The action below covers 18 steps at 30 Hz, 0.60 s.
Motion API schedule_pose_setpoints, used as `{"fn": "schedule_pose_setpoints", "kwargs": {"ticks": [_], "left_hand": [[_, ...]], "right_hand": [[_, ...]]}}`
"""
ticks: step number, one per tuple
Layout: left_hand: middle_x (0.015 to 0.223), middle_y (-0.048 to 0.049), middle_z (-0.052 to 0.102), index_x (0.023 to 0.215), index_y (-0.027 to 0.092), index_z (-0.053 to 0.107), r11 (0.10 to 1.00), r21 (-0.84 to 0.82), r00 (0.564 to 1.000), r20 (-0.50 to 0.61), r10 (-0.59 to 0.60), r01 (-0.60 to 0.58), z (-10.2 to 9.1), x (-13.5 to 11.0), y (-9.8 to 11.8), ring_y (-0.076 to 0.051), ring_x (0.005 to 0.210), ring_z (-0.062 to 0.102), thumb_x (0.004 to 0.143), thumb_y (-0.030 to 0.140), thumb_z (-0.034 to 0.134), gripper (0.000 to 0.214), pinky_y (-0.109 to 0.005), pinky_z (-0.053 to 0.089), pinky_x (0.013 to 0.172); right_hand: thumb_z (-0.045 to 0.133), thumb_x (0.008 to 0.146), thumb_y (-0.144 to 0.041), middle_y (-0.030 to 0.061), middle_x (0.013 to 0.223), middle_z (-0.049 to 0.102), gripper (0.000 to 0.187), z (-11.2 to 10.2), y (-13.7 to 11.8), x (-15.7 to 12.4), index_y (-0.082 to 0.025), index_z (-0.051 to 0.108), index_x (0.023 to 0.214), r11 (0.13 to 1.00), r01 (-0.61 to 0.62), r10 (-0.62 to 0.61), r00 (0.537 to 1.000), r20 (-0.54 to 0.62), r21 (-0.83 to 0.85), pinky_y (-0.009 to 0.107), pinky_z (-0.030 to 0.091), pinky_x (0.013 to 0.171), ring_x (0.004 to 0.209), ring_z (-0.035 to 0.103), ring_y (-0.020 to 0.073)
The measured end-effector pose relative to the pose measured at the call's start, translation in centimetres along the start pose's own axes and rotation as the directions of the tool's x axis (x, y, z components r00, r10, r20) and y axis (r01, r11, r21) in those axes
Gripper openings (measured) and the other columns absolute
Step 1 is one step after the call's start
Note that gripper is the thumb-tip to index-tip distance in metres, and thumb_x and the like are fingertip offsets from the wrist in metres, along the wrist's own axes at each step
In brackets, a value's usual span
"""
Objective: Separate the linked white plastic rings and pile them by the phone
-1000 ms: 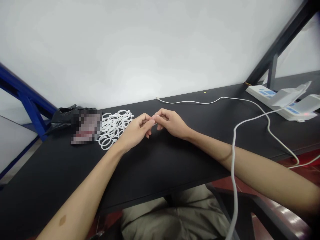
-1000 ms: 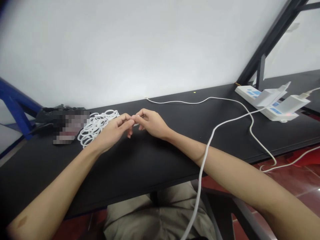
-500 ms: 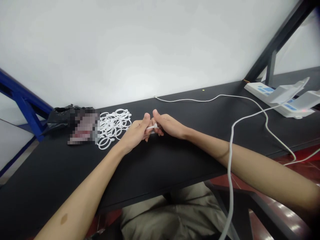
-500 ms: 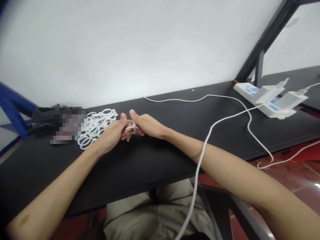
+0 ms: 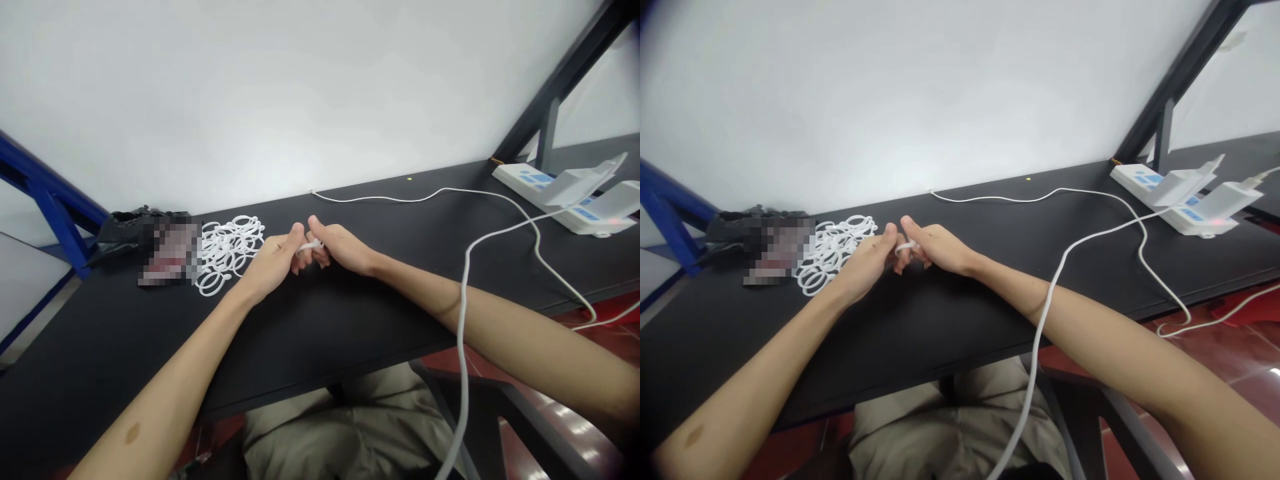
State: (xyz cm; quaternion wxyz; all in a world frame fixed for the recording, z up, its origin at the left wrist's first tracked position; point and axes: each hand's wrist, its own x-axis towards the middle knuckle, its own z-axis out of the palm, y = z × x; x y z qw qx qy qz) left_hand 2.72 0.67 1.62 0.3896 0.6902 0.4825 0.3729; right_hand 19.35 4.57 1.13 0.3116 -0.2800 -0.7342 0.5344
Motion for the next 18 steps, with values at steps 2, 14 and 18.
{"fn": "schedule_pose_setpoints", "kwargs": {"ticks": [2,14,18], "left_hand": [[0.083,-0.0035,0.064,0.086,0.02,0.063,0.977,0.211,0.987,-0.149,0.054,-0.022,-0.8,0.2,-0.2,-0.018,0.072,0.057,0.095,0.05,0.038,0.04,-0.03,0.047,0.07],[0.1,-0.0184,0.063,0.083,0.015,0.072,0.239,0.95,0.97,-0.226,0.093,0.199,-4.2,-0.1,-2.2,-0.039,0.105,0.049,0.087,0.034,0.049,0.03,-0.051,0.04,0.085],[0.099,-0.0159,0.065,0.079,0.017,0.068,0.341,0.927,0.962,-0.22,0.163,0.154,-3.6,0.0,-1.3,-0.036,0.103,0.05,0.089,0.028,0.045,0.028,-0.048,0.04,0.084]], "right_hand": [[0.039,0.09,-0.069,-0.0021,0.06,0.05,0.059,-0.8,0.3,0.3,-0.019,0.045,0.059,0.982,-0.015,-0.005,0.995,-0.1,-0.191,0.026,0.041,0.06,0.056,0.048,0.0103],[0.051,0.092,-0.049,0.0165,0.104,0.058,0.037,-4.7,1.2,0.4,-0.014,0.063,0.089,0.398,-0.439,-0.071,0.861,-0.503,-0.806,0.04,0.044,0.069,0.075,0.059,0.0231],[0.054,0.093,-0.043,0.0089,0.103,0.058,0.027,-3.0,0.9,0.4,-0.017,0.064,0.095,0.606,-0.17,-0.205,0.91,-0.36,-0.777,0.035,0.046,0.076,0.074,0.056,0.0164]]}}
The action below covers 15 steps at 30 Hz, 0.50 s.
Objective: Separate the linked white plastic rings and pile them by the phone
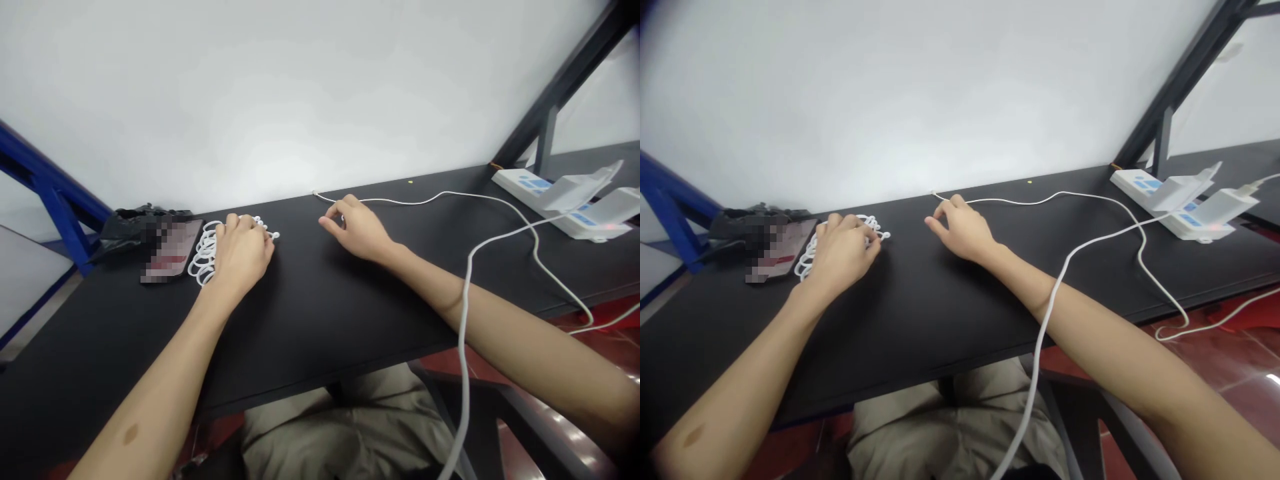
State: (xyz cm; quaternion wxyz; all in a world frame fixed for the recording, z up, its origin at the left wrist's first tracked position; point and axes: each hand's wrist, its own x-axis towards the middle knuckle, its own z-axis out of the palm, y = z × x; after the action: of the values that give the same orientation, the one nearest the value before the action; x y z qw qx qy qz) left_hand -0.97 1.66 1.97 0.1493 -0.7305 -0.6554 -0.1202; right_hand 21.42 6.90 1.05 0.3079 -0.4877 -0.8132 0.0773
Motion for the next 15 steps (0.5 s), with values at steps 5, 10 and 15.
{"fn": "schedule_pose_setpoints", "kwargs": {"ticks": [5,10,15], "left_hand": [[0.079,-0.0013,0.063,0.085,0.021,0.056,0.686,-0.727,0.99,0.126,0.07,0.044,-0.9,-0.2,2.1,-0.016,0.069,0.055,0.093,0.036,0.045,0.02,-0.031,0.043,0.066],[0.069,0.0028,0.05,0.076,0.02,0.048,0.207,-0.946,0.952,0.277,0.128,0.247,-0.3,-0.6,3.6,-0.012,0.062,0.05,0.093,0.036,0.049,0.024,-0.026,0.043,0.059],[0.062,0.0026,0.039,0.07,0.019,0.053,0.096,-0.945,0.916,0.328,0.232,0.314,-0.4,-0.7,3.6,-0.012,0.057,0.043,0.097,0.047,0.038,0.042,-0.028,0.041,0.058]], "right_hand": [[0.054,0.093,-0.038,0.0064,0.109,0.06,0.024,1.0,-2.2,-1.0,-0.018,0.063,0.102,0.899,0.097,-0.125,0.991,0.037,0.426,0.026,0.046,0.071,0.065,0.053,0.0086],[0.05,0.093,-0.053,-0.0008,0.064,0.06,0.04,0.8,-2.6,-1.3,-0.017,0.059,0.077,0.819,-0.07,-0.09,0.965,0.247,0.57,0.024,0.042,0.059,0.058,0.057,0.0113],[0.039,0.094,-0.062,-0.0016,0.057,0.052,0.06,0.4,-2.6,-1.2,-0.017,0.048,0.056,0.699,-0.167,-0.145,0.919,0.367,0.695,0.024,0.04,0.056,0.05,0.05,0.0086]]}}
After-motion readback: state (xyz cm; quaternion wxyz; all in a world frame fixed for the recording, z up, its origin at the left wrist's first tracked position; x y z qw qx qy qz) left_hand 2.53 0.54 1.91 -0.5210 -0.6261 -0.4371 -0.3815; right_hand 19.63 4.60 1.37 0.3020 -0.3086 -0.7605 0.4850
